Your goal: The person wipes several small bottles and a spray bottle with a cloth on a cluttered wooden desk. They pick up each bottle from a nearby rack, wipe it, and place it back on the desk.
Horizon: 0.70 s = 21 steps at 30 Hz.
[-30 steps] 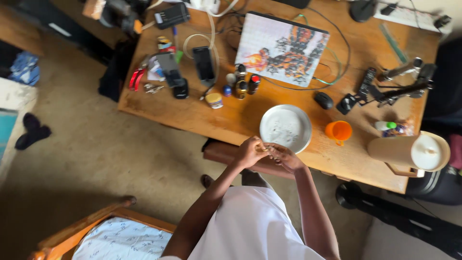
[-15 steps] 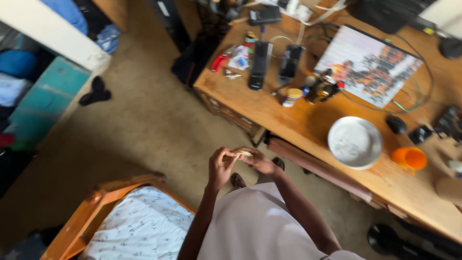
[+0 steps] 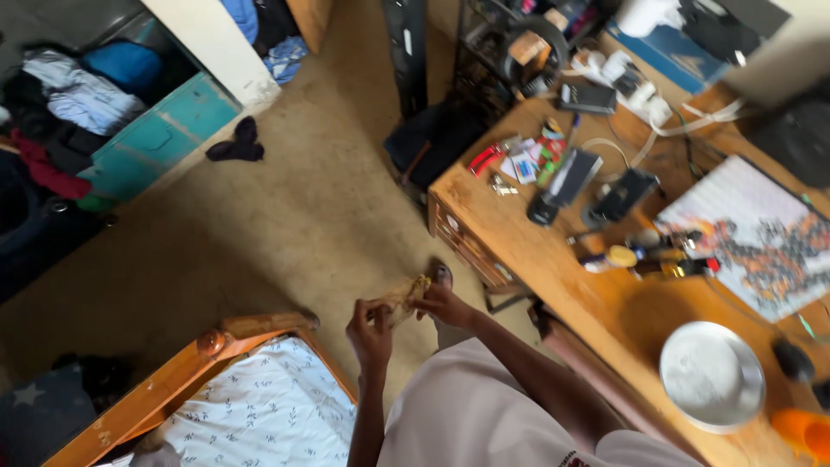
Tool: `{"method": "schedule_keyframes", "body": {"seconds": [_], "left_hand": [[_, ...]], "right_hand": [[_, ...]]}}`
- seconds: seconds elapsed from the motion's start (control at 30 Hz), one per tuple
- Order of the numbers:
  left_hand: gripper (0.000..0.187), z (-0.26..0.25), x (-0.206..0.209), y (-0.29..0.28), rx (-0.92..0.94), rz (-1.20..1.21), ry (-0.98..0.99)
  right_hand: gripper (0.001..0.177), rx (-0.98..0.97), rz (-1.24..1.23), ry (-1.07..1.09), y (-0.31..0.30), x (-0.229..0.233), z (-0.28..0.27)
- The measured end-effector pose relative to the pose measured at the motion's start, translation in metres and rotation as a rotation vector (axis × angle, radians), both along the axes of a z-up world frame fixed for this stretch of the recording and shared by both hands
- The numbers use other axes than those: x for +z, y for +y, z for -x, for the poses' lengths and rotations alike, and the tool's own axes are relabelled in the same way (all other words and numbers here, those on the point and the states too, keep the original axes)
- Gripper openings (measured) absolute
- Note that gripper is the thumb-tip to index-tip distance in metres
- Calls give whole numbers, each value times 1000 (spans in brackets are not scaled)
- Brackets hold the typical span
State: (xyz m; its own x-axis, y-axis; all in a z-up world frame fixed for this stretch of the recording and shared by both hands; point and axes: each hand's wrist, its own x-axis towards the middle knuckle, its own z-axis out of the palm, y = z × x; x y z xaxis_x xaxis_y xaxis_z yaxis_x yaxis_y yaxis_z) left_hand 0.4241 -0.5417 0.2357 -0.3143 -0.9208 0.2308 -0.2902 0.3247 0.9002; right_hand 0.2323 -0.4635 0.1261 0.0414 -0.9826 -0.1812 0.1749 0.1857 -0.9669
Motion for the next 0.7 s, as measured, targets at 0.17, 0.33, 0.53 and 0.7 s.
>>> {"method": "schedule_keyframes", "body": {"seconds": [0.17, 0.33, 0.53, 0.7], "left_hand": [[18, 16, -24, -74, 261, -160, 205], [18, 62, -10, -129, 167, -285, 426], [18, 108, 17, -176, -24, -412, 161], [22, 138, 34, -224, -220, -441, -130]], "right_hand": [[43, 119, -355, 194, -69, 14, 26], [47, 114, -338, 6, -130, 6, 75], [67, 129, -91, 329, -191, 83, 113], [64, 13, -268, 214, -222, 24, 125]]}}
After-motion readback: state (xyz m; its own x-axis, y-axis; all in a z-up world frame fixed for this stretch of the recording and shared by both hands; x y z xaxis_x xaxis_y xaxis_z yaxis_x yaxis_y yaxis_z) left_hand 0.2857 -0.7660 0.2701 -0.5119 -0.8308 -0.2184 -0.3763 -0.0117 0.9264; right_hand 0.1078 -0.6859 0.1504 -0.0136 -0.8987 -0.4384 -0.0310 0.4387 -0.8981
